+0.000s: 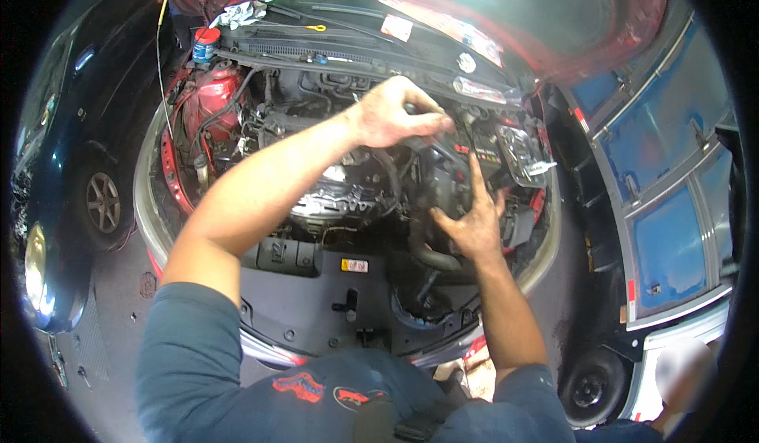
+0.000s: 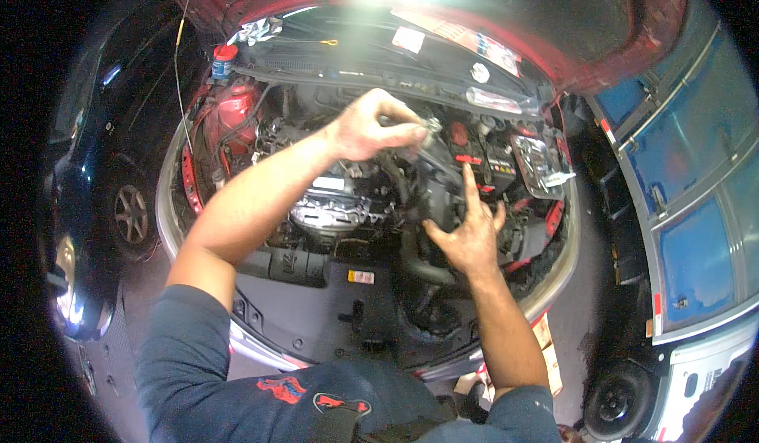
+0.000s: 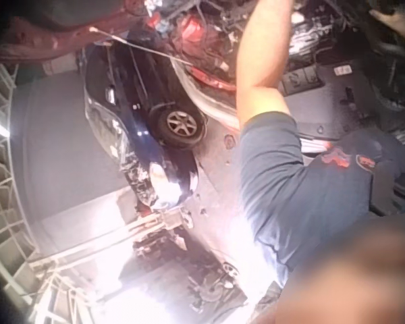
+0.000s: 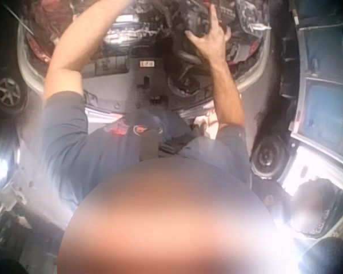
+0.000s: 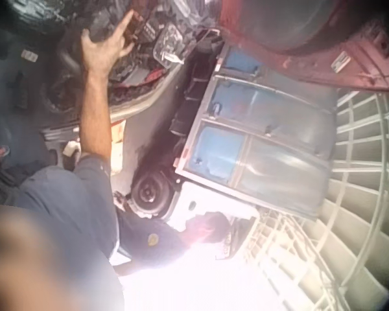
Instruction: The person removes a large black air intake hose from the engine bay, then uses pliers to loosen and remove a hose clamp. They reposition the hose and reattach the clamp, tightening it by hand and with pliers. The person works on the engine bay of a red car in a garage.
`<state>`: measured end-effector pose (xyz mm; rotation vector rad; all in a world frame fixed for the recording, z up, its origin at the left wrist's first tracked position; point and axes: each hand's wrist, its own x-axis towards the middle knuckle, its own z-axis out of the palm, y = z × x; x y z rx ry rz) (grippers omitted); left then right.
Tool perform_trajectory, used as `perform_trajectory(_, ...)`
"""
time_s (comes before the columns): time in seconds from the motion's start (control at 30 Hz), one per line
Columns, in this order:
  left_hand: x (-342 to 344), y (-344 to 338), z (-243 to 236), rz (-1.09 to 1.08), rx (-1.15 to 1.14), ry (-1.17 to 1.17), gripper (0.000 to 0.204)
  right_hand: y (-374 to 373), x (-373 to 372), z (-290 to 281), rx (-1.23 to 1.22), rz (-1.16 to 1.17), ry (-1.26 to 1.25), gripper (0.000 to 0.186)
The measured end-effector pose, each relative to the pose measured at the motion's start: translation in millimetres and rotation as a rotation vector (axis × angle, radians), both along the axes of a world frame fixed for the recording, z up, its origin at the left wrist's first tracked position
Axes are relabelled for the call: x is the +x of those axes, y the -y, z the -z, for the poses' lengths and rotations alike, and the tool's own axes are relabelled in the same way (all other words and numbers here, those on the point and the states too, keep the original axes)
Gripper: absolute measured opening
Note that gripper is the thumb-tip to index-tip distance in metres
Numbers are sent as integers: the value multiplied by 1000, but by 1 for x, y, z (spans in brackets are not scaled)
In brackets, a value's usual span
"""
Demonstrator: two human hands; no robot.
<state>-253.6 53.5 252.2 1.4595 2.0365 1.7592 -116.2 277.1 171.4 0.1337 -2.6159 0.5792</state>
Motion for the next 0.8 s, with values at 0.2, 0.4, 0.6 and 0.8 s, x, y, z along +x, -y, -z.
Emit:
perform_trajectory(0.2, -81, -24, 33, 95, 45, 119, 29, -7, -46, 9, 21, 149, 86, 115)
perform_trajectory(0.4, -119, -30, 84, 122, -43, 99, 28, -2, -82, 49, 4, 157, 184, 116)
perform_trajectory(0.6, -134, -37, 98, 145, -31, 42, 37, 6, -95, 61, 21, 262, 347, 120)
perform_trajectory(0.8, -138, -37, 95, 219, -72, 25, 29, -11, -112, 55, -144, -35, 240, 115)
